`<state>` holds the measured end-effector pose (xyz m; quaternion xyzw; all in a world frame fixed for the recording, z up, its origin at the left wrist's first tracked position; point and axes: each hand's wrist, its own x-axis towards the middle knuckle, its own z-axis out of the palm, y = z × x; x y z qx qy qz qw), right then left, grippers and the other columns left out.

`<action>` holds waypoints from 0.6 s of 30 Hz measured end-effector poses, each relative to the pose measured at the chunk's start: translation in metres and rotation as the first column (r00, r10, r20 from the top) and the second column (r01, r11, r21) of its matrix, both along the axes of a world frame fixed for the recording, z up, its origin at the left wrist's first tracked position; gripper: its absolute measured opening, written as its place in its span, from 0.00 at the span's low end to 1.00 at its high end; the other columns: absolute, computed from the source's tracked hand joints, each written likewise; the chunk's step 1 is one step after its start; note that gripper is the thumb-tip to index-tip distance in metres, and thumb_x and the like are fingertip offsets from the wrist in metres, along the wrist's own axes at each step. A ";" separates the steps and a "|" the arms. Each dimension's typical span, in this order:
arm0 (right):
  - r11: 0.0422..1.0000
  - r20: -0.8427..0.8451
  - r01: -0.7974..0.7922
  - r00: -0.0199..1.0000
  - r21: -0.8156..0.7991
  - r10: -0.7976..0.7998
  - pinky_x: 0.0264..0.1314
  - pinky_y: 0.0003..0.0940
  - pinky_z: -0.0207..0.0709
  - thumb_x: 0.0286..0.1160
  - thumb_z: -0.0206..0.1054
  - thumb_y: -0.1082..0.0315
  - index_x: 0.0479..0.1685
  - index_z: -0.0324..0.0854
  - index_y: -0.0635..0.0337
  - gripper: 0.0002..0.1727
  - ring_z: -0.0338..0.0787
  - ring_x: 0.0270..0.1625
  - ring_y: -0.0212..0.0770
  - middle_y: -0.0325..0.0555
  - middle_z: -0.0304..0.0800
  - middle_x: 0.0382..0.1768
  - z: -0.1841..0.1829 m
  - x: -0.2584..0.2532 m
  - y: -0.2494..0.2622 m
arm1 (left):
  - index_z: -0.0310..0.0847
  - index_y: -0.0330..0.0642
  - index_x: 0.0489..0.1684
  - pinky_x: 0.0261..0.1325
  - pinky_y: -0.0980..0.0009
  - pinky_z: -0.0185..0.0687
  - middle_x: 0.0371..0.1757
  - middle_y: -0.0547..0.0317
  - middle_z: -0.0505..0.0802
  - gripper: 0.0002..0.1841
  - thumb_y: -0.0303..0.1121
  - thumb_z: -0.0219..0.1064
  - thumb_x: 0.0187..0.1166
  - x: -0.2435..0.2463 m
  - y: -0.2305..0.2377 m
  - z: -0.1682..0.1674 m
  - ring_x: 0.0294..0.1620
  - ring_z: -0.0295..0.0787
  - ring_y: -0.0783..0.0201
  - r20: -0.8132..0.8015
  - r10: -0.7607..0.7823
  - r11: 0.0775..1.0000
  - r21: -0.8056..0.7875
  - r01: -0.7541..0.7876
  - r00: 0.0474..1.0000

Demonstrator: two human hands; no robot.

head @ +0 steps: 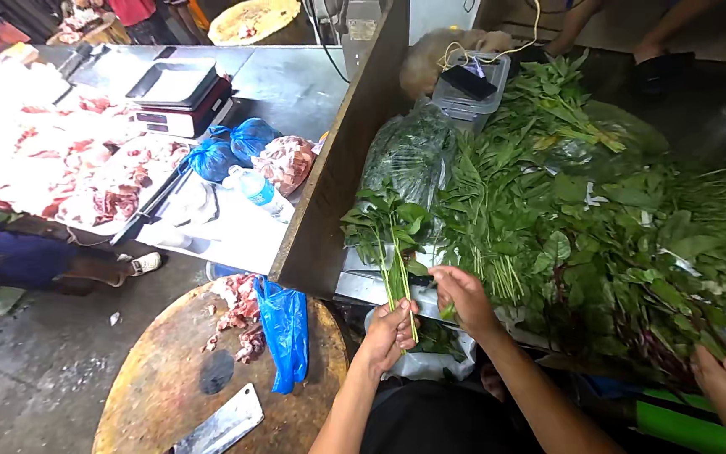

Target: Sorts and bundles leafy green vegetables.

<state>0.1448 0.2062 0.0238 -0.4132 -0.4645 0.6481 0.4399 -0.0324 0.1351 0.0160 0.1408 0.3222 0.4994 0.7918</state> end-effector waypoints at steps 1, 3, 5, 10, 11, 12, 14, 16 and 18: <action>0.999 -0.052 0.013 0.999 -0.051 -0.016 0.20 0.25 0.71 0.88 0.55 0.64 0.62 0.84 0.64 0.18 0.70 0.16 0.28 0.30 0.72 0.17 -0.003 -0.006 0.007 | 0.82 0.42 0.39 0.15 0.83 0.70 0.14 0.72 0.75 0.12 0.35 0.54 0.89 0.001 -0.002 0.001 0.10 0.70 0.78 0.008 -0.015 1.000 0.010 0.015 1.000; 0.990 -0.103 -0.061 0.994 -0.124 0.048 0.18 0.24 0.70 0.89 0.55 0.63 0.67 0.82 0.65 0.19 0.69 0.14 0.27 0.30 0.70 0.16 -0.005 -0.013 0.016 | 0.83 0.43 0.38 0.15 0.83 0.69 0.14 0.72 0.76 0.11 0.36 0.57 0.88 0.003 -0.005 0.001 0.11 0.70 0.78 0.024 -0.050 0.998 0.032 0.049 0.998; 0.970 -0.113 -0.180 0.980 -0.161 0.163 0.18 0.24 0.70 0.89 0.56 0.61 0.59 0.83 0.62 0.16 0.68 0.14 0.27 0.29 0.67 0.15 -0.003 -0.016 0.019 | 0.84 0.44 0.38 0.15 0.83 0.68 0.14 0.73 0.75 0.10 0.36 0.59 0.87 0.005 -0.007 -0.001 0.11 0.70 0.79 0.029 -0.077 0.996 0.045 0.075 0.997; 0.943 -0.101 -0.267 0.963 -0.199 0.251 0.17 0.22 0.68 0.88 0.57 0.61 0.40 0.81 0.56 0.12 0.69 0.13 0.26 0.29 0.67 0.13 -0.003 -0.012 0.012 | 0.83 0.45 0.37 0.17 0.83 0.69 0.16 0.72 0.77 0.12 0.36 0.55 0.89 0.008 -0.011 -0.002 0.12 0.71 0.79 -0.002 -0.052 0.998 0.024 0.052 0.999; 0.950 -0.065 -0.243 0.970 -0.195 0.234 0.16 0.22 0.68 0.87 0.57 0.61 0.39 0.81 0.56 0.12 0.69 0.13 0.26 0.30 0.68 0.13 -0.005 -0.011 0.010 | 0.83 0.45 0.37 0.21 0.81 0.72 0.19 0.70 0.80 0.14 0.36 0.53 0.89 0.009 -0.010 -0.001 0.16 0.74 0.77 -0.044 -0.026 0.999 0.020 0.026 0.999; 0.959 -0.026 -0.215 0.977 -0.185 0.214 0.17 0.23 0.68 0.86 0.58 0.62 0.37 0.81 0.56 0.11 0.69 0.13 0.27 0.30 0.68 0.14 -0.006 -0.009 0.008 | 0.83 0.45 0.38 0.29 0.76 0.79 0.25 0.66 0.86 0.15 0.36 0.49 0.90 0.010 -0.009 -0.001 0.23 0.81 0.73 -0.088 -0.002 1.000 0.012 0.003 0.996; 0.976 0.066 -0.160 0.983 -0.150 0.171 0.19 0.23 0.68 0.83 0.59 0.64 0.35 0.81 0.55 0.10 0.70 0.15 0.26 0.29 0.70 0.15 -0.008 -0.006 0.002 | 0.80 0.42 0.42 0.45 0.63 0.90 0.41 0.55 0.92 0.18 0.33 0.41 0.93 0.008 -0.007 -0.004 0.40 0.91 0.61 -0.098 0.012 1.000 -0.020 -0.014 0.995; 0.990 0.191 -0.113 0.973 -0.084 0.127 0.22 0.22 0.68 0.81 0.61 0.63 0.35 0.83 0.56 0.10 0.72 0.18 0.25 0.30 0.74 0.18 -0.014 -0.003 -0.003 | 0.77 0.42 0.43 0.32 0.69 0.87 0.35 0.57 0.89 0.19 0.34 0.38 0.94 0.008 -0.006 -0.008 0.29 0.88 0.64 -0.091 0.009 0.997 -0.079 -0.016 0.996; 0.997 0.292 -0.071 0.954 -0.016 0.073 0.25 0.21 0.69 0.80 0.62 0.62 0.35 0.85 0.57 0.11 0.74 0.21 0.24 0.30 0.77 0.20 -0.021 -0.002 -0.007 | 0.75 0.42 0.45 0.14 0.81 0.66 0.19 0.66 0.78 0.19 0.36 0.37 0.96 0.013 -0.005 -0.011 0.12 0.70 0.74 -0.090 0.048 0.983 -0.171 -0.063 0.995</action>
